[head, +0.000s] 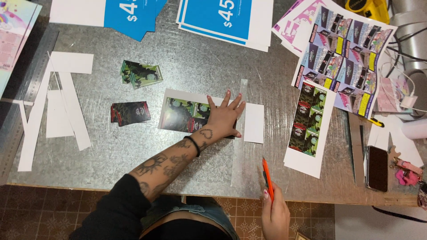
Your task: The person uses a ruler and an orange utility knife to cut a printed sheet of paper into smaller rectangular pieces on a metal workbench. They align the ruler, cut along the edge, and then move the cut pieces aside.
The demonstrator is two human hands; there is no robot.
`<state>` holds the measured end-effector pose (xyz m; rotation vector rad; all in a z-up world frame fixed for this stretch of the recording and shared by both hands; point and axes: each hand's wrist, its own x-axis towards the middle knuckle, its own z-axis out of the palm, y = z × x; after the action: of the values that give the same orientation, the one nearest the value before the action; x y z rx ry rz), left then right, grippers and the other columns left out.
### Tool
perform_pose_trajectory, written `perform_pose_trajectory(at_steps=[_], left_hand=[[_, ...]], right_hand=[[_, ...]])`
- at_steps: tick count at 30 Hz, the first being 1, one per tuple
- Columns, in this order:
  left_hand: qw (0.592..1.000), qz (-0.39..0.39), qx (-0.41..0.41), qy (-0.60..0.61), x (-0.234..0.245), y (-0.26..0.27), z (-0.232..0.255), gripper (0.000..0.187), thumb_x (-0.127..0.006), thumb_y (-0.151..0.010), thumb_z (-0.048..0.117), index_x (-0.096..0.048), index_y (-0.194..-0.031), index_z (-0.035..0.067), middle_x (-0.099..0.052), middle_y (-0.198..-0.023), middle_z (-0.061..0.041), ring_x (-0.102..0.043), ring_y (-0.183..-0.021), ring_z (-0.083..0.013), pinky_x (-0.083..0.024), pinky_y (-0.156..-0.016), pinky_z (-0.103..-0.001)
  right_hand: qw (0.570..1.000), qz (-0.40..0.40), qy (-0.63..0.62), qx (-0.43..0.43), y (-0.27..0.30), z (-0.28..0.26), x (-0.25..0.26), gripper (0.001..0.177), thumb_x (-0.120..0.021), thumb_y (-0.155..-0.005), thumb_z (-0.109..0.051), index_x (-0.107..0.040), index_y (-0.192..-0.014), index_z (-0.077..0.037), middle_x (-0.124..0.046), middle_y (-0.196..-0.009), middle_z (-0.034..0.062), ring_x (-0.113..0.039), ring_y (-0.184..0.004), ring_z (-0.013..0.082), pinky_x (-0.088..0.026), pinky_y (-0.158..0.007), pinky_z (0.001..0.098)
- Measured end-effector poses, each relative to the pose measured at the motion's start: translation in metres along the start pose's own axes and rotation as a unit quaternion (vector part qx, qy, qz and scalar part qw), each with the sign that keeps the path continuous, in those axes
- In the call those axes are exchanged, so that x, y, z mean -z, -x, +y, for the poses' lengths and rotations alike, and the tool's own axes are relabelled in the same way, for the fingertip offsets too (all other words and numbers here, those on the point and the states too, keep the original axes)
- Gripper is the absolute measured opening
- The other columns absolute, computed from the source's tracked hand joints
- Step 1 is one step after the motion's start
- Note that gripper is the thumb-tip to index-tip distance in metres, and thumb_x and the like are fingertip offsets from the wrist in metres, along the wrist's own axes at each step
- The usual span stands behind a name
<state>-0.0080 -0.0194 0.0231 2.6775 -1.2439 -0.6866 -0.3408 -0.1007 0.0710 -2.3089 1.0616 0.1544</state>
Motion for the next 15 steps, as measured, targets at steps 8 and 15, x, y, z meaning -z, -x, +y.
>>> perform_pose_trajectory(at_steps=[8, 15], left_hand=[[0.992, 0.1, -0.047, 0.063, 0.025, 0.08, -0.112, 0.101, -0.061, -0.094, 0.07, -0.02, -0.172, 0.021, -0.006, -0.181, -0.009, 0.004, -0.165, -0.038, 0.017, -0.121, -0.076], [0.994, 0.035, -0.101, -0.012, 0.015, 0.104, -0.161, 0.122, -0.07, -0.082, 0.086, -0.008, -0.174, 0.035, 0.003, -0.183, 0.0, 0.008, -0.167, -0.0346, 0.005, -0.127, -0.069]], right_hand=[[0.958, 0.139, 0.008, 0.251, -0.013, -0.021, -0.055, 0.017, -0.076, -0.081, -0.026, -0.061, -0.081, -0.017, -0.064, -0.11, -0.0075, -0.055, -0.106, 0.0186, -0.05, -0.071, 0.0301], [0.918, 0.021, 0.011, 0.397, -0.006, 0.002, -0.067, 0.044, -0.103, -0.062, -0.013, -0.061, -0.073, -0.016, -0.056, -0.163, 0.0028, -0.049, -0.154, 0.0292, -0.033, -0.128, 0.051]])
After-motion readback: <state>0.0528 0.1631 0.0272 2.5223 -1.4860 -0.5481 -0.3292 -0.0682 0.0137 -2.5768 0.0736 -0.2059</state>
